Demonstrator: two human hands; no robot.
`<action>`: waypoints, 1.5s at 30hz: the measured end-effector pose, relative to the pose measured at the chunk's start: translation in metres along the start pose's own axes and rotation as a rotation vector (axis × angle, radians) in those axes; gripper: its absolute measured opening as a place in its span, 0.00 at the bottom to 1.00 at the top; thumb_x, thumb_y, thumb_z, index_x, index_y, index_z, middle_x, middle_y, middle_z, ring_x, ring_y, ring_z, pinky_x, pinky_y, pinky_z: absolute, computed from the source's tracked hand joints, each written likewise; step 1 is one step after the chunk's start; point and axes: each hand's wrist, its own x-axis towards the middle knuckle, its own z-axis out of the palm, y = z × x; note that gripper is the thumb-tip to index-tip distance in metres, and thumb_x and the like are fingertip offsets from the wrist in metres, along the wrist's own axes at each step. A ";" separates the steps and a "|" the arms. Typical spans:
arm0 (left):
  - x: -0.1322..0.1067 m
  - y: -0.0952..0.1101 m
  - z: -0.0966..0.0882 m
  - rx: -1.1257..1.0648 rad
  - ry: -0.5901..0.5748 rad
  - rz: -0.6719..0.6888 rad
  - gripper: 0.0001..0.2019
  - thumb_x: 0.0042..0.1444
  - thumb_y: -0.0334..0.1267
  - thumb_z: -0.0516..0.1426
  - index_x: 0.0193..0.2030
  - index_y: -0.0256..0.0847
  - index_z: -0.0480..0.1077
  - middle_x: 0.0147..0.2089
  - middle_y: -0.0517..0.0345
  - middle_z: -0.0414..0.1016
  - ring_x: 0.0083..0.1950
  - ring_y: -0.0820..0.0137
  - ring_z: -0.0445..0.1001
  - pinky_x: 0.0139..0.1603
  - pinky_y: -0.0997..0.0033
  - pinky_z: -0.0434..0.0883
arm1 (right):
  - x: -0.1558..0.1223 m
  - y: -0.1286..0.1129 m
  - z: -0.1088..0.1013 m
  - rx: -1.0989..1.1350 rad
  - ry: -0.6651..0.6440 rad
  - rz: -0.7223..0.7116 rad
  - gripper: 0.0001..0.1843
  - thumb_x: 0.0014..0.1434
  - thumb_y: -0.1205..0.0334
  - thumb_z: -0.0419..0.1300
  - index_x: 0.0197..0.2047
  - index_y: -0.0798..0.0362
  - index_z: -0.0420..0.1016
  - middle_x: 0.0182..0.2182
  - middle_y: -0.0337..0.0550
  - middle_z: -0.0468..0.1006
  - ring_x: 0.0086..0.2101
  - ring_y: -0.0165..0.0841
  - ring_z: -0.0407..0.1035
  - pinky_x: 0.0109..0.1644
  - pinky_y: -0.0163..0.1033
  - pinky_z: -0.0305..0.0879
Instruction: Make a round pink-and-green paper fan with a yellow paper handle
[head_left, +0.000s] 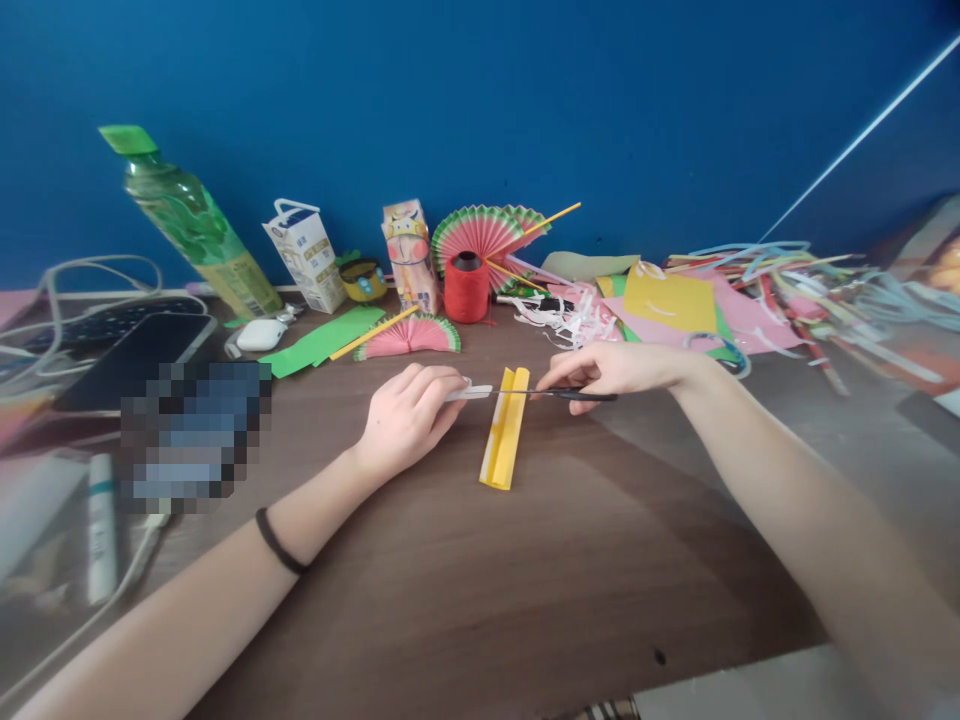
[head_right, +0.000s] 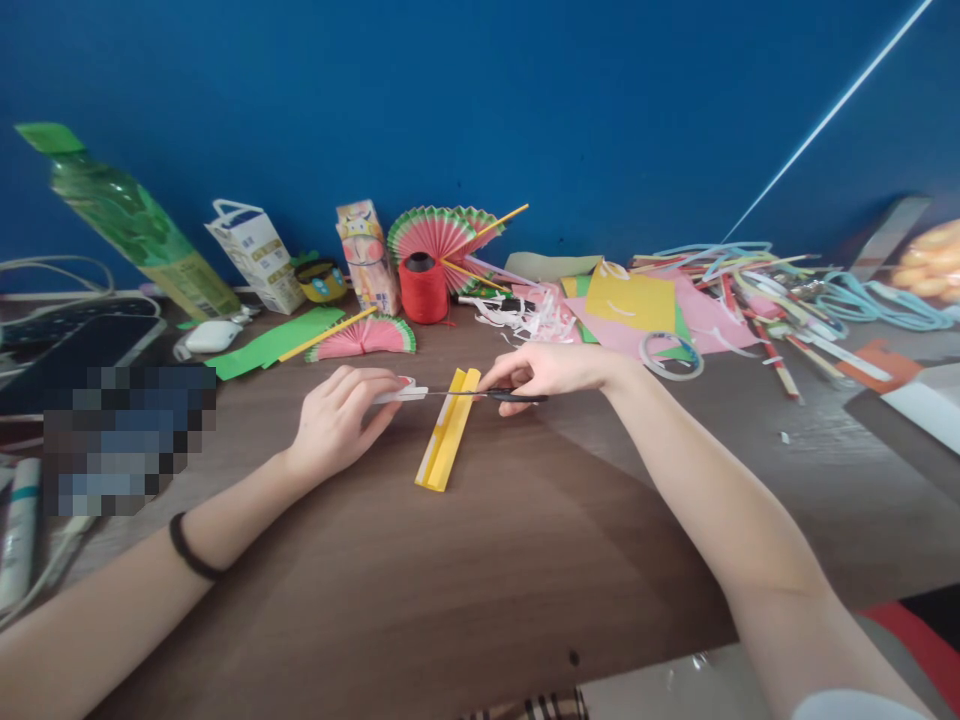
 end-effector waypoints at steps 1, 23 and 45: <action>0.000 0.000 0.000 -0.001 -0.001 -0.003 0.08 0.57 0.32 0.54 0.44 0.39 0.66 0.42 0.53 0.77 0.39 0.68 0.74 0.39 0.68 0.70 | 0.000 0.001 0.000 -0.005 -0.001 0.000 0.24 0.51 0.49 0.60 0.51 0.47 0.73 0.28 0.37 0.64 0.29 0.28 0.56 0.32 0.35 0.52; 0.001 0.001 0.000 0.002 -0.004 0.000 0.08 0.57 0.32 0.54 0.44 0.39 0.66 0.42 0.53 0.77 0.39 0.68 0.73 0.38 0.69 0.70 | 0.000 -0.007 0.002 -0.028 0.033 -0.010 0.27 0.50 0.48 0.61 0.52 0.47 0.73 0.36 0.41 0.70 0.28 0.27 0.57 0.33 0.36 0.53; 0.000 0.001 0.001 0.000 -0.012 0.004 0.08 0.57 0.32 0.54 0.44 0.39 0.66 0.42 0.54 0.77 0.39 0.68 0.74 0.38 0.69 0.70 | -0.001 -0.003 0.002 -0.013 0.009 -0.029 0.24 0.51 0.49 0.61 0.52 0.46 0.74 0.29 0.36 0.62 0.27 0.26 0.55 0.32 0.35 0.52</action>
